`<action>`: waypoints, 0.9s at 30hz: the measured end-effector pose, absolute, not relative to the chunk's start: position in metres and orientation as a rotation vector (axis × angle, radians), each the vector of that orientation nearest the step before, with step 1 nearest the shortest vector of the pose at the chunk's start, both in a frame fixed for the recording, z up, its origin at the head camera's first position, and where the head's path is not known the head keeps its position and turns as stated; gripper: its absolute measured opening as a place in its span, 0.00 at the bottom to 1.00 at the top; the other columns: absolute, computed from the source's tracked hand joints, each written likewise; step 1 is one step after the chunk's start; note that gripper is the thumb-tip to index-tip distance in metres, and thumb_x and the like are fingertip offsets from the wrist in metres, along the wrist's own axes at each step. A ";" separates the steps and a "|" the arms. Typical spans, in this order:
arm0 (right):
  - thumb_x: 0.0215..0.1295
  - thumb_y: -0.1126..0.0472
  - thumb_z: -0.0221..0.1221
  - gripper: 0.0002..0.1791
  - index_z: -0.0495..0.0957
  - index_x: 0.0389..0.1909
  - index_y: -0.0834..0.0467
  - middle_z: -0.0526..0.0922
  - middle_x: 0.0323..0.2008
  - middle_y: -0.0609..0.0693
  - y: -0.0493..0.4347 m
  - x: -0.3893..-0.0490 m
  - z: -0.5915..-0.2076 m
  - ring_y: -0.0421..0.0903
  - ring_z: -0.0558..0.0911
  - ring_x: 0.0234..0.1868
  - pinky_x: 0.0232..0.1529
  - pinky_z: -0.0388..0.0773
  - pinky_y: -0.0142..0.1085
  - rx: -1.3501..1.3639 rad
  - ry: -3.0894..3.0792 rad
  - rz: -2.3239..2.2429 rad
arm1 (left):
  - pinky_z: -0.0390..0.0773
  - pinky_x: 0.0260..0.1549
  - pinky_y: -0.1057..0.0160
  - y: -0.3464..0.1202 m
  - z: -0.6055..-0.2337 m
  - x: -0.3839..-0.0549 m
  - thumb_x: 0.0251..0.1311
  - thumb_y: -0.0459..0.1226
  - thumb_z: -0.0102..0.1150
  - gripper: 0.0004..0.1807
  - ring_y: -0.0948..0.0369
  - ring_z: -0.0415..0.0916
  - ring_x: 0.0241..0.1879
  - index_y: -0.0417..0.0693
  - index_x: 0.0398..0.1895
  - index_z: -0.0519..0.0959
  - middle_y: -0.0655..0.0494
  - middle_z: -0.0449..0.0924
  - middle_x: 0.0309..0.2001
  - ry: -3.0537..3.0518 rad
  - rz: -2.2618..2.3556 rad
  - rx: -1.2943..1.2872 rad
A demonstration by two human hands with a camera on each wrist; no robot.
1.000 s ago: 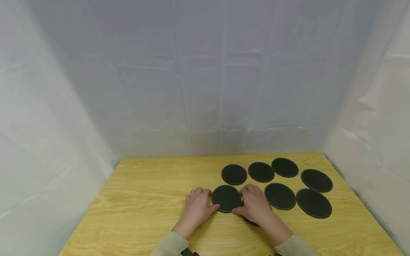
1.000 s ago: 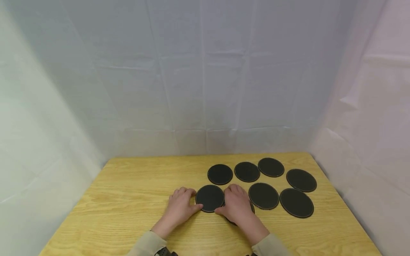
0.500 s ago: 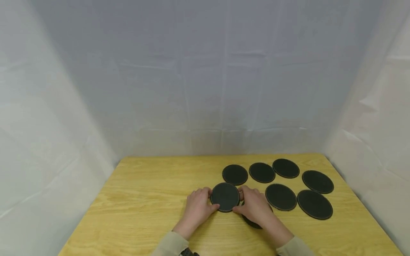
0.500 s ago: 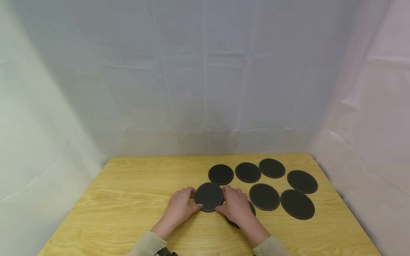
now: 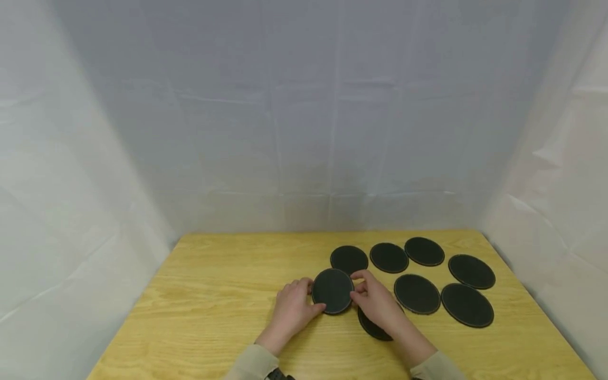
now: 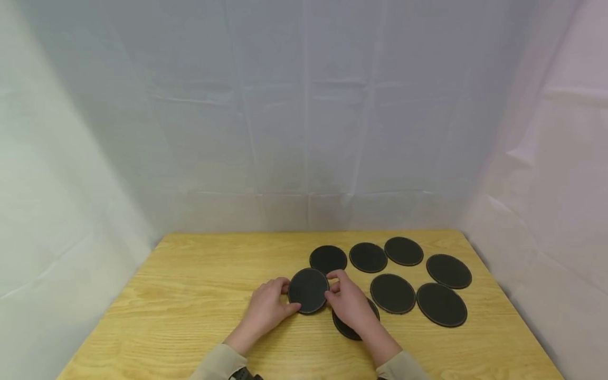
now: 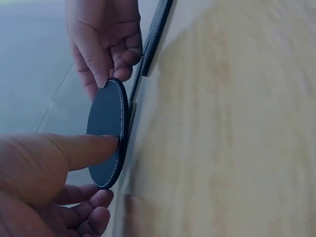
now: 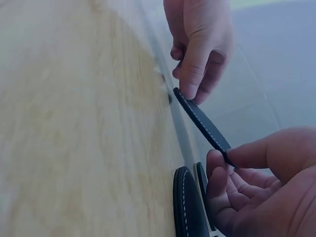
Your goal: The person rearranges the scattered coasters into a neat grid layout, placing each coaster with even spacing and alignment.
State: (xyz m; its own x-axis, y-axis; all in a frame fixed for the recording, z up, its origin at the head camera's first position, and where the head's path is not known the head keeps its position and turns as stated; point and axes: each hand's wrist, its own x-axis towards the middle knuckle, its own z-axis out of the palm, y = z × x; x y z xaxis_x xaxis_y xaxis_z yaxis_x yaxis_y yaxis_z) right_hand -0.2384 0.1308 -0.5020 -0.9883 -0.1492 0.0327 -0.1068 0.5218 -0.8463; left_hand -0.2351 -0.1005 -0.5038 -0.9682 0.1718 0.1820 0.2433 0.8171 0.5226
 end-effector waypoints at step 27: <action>0.79 0.72 0.61 0.19 0.78 0.67 0.67 0.81 0.41 0.57 0.057 -0.283 -0.489 0.49 0.88 0.35 0.40 0.87 0.43 -0.284 2.506 -1.675 | 0.75 0.51 0.38 -0.162 -0.482 -0.248 0.61 0.43 0.85 0.29 0.45 0.79 0.47 0.37 0.59 0.84 0.49 0.84 0.44 -2.801 -0.874 -0.100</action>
State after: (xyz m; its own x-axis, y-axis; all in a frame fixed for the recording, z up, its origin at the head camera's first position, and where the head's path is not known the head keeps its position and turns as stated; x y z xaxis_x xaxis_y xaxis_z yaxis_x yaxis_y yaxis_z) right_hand -0.2831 0.0570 -0.4892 -0.9760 -0.2174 0.0095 -0.0920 0.3724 -0.9235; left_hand -0.2480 -0.1615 -0.4817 -0.9765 0.0036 0.2153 0.1254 0.8224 0.5550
